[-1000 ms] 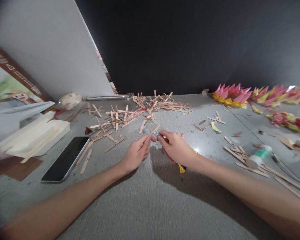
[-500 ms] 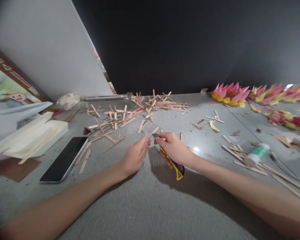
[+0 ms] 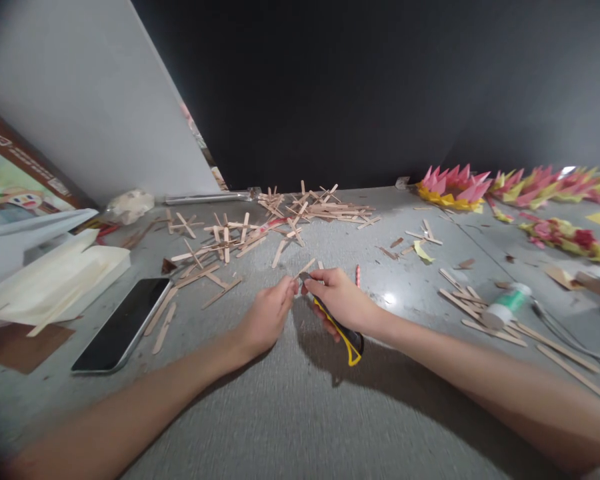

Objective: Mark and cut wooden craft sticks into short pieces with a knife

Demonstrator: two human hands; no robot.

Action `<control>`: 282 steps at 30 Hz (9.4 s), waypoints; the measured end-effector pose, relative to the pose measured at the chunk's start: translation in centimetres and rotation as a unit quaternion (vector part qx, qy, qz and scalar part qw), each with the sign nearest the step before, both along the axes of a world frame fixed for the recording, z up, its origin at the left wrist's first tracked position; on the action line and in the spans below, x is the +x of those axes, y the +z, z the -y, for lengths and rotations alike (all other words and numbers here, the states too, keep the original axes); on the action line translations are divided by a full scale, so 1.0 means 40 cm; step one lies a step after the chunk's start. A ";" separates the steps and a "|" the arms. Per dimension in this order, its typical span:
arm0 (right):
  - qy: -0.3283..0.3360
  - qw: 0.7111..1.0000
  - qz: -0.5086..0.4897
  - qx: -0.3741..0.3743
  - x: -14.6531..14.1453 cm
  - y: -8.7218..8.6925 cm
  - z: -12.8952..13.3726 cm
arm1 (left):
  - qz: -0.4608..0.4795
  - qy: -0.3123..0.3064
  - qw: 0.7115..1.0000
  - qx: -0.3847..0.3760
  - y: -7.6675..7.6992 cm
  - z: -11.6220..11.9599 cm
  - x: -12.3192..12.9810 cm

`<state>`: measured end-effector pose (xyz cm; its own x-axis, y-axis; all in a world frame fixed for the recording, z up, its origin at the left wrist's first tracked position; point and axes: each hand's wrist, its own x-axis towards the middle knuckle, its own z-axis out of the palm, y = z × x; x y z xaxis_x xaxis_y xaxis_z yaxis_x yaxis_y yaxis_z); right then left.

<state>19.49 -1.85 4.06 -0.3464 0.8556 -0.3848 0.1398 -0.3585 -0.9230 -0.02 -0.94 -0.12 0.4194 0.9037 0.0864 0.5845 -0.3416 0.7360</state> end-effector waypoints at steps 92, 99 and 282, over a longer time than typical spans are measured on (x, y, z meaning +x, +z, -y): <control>0.097 0.991 0.028 0.082 0.017 -0.012 -0.018 | 0.194 0.032 0.972 -0.128 0.014 -0.010 0.006; 0.120 0.972 0.125 0.156 0.025 0.000 -0.018 | 0.194 0.028 0.970 -0.143 0.020 -0.011 0.007; 0.182 0.648 0.591 0.445 0.040 0.073 0.015 | 0.049 0.020 0.998 -0.029 0.000 -0.011 0.009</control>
